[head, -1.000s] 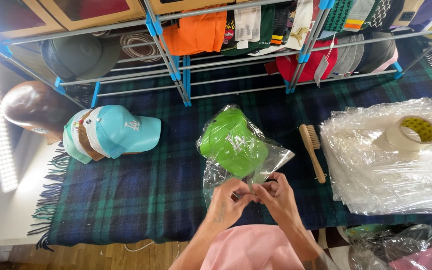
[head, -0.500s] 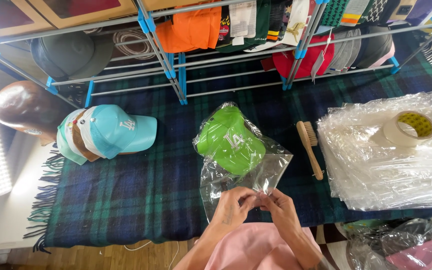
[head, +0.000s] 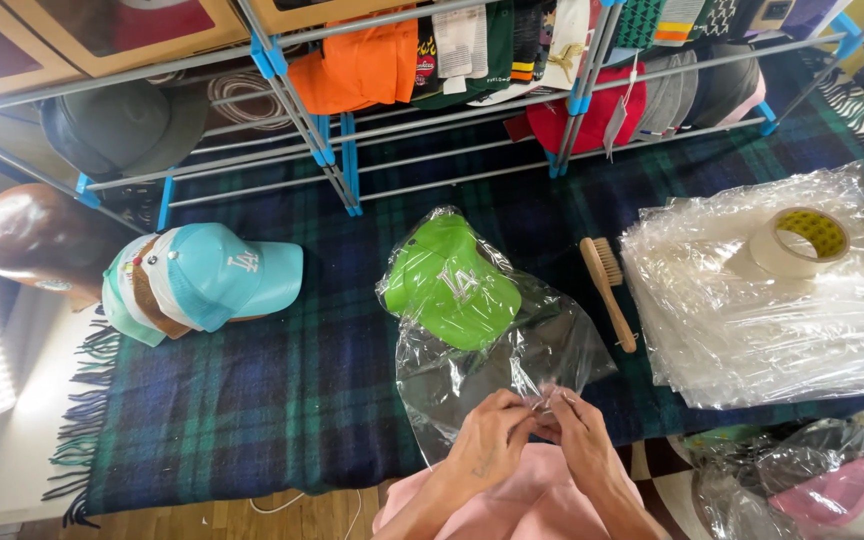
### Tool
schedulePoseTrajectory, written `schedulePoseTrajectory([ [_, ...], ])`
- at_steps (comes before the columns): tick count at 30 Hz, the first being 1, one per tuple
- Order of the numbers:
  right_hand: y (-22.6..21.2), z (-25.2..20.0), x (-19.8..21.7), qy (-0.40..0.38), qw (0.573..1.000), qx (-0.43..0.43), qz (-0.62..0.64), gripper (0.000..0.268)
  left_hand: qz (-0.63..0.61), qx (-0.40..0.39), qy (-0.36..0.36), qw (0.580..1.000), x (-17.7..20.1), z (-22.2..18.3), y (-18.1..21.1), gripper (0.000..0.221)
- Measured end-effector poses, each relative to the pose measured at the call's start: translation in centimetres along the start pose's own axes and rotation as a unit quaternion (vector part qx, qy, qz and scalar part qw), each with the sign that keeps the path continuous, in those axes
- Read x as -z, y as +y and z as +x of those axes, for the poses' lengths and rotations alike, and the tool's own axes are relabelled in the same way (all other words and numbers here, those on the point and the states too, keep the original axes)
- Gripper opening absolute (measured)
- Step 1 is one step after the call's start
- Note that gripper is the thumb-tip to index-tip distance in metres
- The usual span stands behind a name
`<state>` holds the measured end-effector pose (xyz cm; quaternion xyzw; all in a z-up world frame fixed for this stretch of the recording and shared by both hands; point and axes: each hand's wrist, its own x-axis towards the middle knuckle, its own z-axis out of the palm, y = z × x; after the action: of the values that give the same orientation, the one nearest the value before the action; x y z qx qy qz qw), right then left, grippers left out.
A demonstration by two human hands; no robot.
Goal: Cleaning a baseball cap with a brush and placing it into a plastic bag for packaging.
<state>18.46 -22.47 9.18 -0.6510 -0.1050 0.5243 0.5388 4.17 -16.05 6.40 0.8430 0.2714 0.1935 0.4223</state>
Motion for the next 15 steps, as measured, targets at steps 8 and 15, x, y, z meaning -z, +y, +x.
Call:
schedulePoseTrajectory([
  [8, 5.3, 2.6, 4.7, 0.073, 0.936, 0.005, -0.346, 0.075, 0.054, -0.094, 0.227, 0.968, 2.6, 1.0, 2.3, 0.012],
  [15, -3.1, -9.7, -2.8, 0.235, 0.826, 0.477, -0.184, 0.017, 0.118, -0.171, 0.190, 0.960, 3.6, 2.7, 3.9, 0.022],
])
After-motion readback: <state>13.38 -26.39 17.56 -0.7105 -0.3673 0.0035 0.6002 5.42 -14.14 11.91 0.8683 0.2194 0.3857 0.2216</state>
